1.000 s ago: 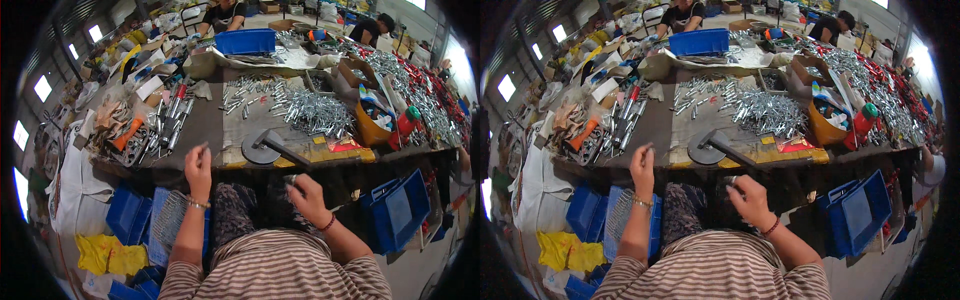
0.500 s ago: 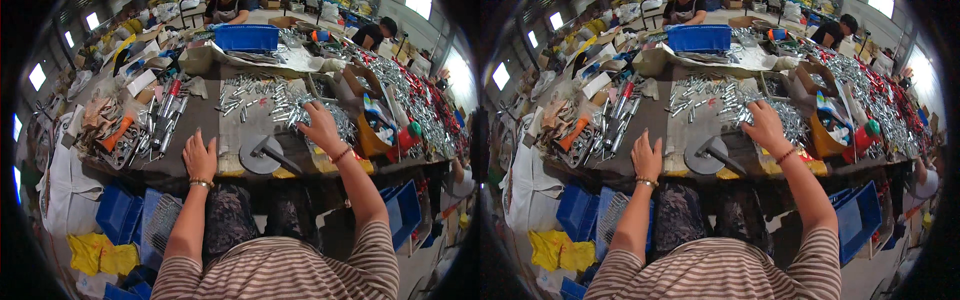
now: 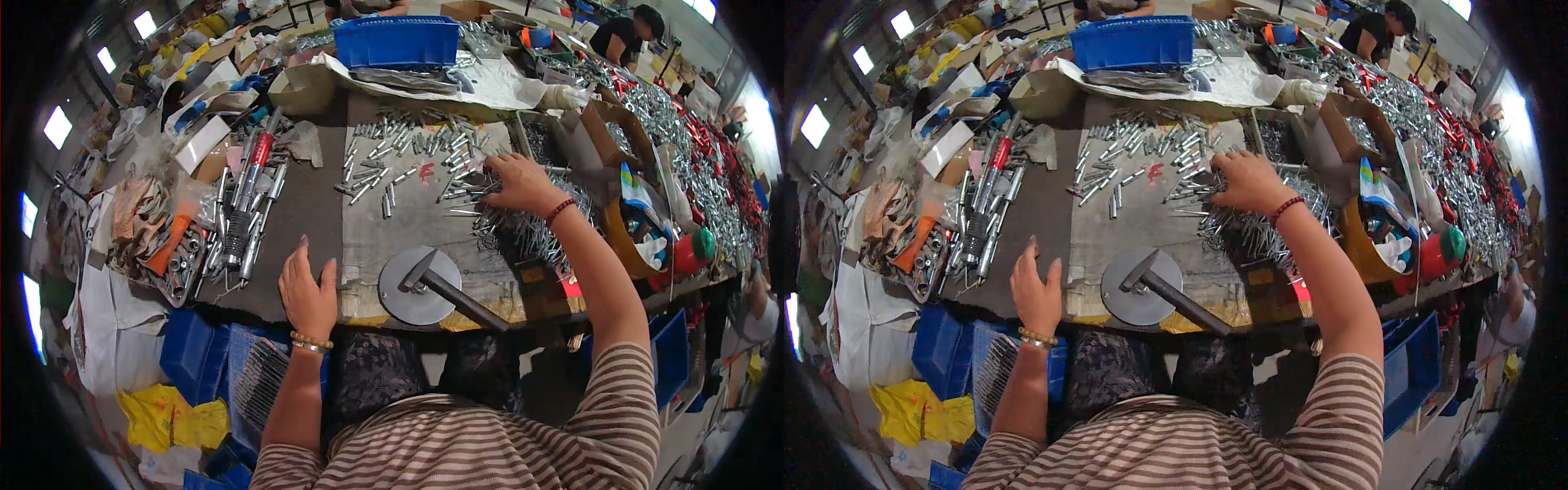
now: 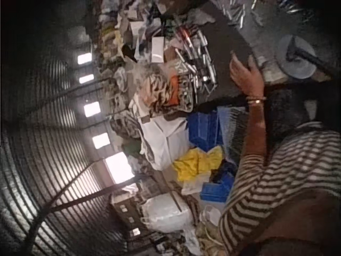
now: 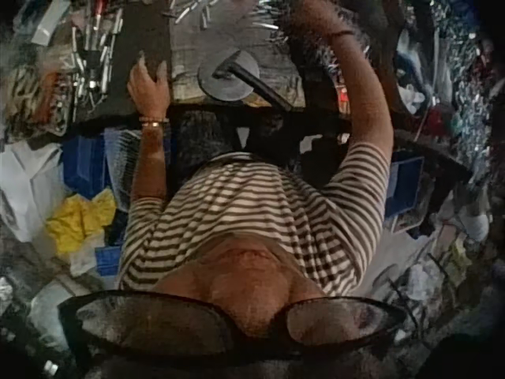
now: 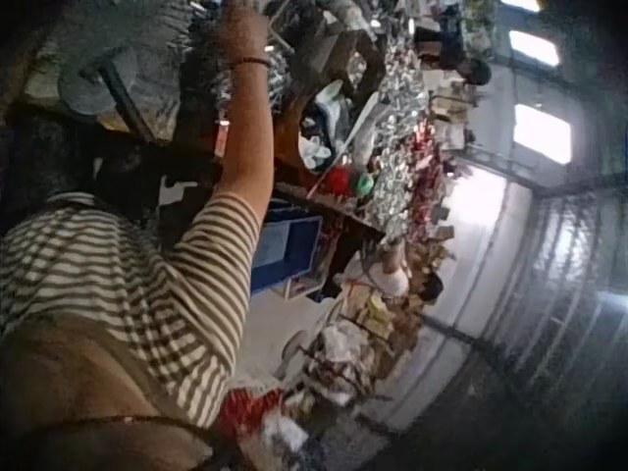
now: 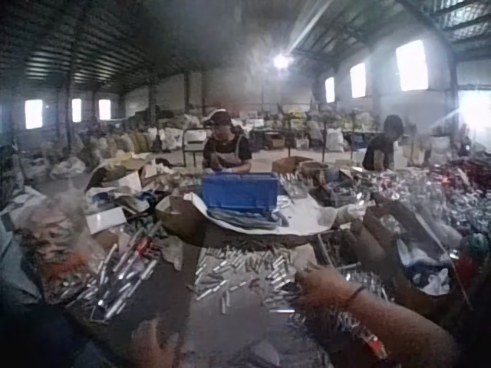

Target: The person assembles metal fasteners by fitting pins into metal sleeves, tapping them with a small hammer on a round metal base, and placing the assembled fasteners into a metal tray.

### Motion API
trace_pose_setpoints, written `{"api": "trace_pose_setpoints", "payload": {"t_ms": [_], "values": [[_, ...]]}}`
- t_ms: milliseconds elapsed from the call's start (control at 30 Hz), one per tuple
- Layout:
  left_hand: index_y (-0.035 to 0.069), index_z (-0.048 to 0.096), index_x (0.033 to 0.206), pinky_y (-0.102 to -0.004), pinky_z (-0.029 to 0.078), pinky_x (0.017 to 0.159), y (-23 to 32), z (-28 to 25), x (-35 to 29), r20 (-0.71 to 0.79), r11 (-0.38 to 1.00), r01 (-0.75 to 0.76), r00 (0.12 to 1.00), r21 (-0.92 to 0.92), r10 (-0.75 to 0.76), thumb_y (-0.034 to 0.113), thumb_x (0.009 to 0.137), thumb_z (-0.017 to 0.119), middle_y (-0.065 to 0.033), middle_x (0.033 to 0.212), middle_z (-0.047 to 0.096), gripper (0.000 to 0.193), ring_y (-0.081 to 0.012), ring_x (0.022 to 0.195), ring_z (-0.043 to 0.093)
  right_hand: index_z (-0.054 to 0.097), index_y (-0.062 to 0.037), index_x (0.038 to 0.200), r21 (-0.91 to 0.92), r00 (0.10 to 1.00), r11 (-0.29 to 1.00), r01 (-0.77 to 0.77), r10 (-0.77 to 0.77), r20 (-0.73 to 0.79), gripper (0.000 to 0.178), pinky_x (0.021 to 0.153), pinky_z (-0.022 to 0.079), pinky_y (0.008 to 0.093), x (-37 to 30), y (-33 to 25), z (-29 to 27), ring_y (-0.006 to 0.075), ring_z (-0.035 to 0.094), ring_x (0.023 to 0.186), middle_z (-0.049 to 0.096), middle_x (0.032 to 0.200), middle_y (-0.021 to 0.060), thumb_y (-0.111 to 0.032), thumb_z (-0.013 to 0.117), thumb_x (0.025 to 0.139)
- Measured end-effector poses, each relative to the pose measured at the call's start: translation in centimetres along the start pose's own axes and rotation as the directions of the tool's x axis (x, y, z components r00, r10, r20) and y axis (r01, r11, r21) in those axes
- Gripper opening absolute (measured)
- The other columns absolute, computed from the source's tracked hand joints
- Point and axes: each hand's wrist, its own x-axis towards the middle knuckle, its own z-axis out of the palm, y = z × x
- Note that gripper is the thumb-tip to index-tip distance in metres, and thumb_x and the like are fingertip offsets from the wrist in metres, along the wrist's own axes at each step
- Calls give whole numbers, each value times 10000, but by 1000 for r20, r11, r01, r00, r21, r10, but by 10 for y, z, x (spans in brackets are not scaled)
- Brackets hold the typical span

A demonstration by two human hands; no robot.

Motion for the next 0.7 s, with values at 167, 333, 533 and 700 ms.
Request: {"api": "trace_pose_setpoints", "payload": {"t_ms": [167, 333, 533, 700], "values": [[61, 479, 1480, -478, 369, 1116, -1, 1, 0, 2, 1000, -26, 1000, 5, 26, 305, 954, 679, -165, 1377, 590, 614, -352, 1312, 518, 591, -39, 1225, 157, 999, 986, -49, 48, 11, 572, 973, 490, 468, -22, 9, -11, 396, 603, 1123, 658, 1137, 193, -285, 762, 738], [57, 483, 1474, -483, 366, 1118, 1, 0, 0, 10, 999, -33, 999, 26, 33, 299, 948, 684, -165, 1380, 588, 613, -354, 1311, 519, 620, -78, 1173, 182, 986, 982, -47, 75, -150, 477, 956, 488, 484, -50, 21, -8, 378, 601, 1106, 666, 1087, 167, -294, 745, 766], [52, 482, 1472, -492, 357, 1123, 4, -1, 4, 8, 999, -34, 999, 22, 33, 294, 942, 685, -176, 1401, 565, 617, -355, 1335, 495, 657, -114, 1145, -24, 988, 999, -25, 22, -150, 406, 999, 448, 496, -55, 14, 0, 355, 577, 1154, 634, 1122, 147, -326, 734, 807], [35, 467, 1476, -475, 358, 1136, -15, -13, -2, 12, 967, -48, 999, -250, 53, 208, 938, 689, -183, 1415, 553, 607, -354, 1346, 488, 698, -138, 1166, -125, 999, 991, -41, 37, -36, 420, 1088, 396, 490, -54, 4, 1, 331, 573, 1204, 640, 1167, 138, -422, 698, 857]]}}
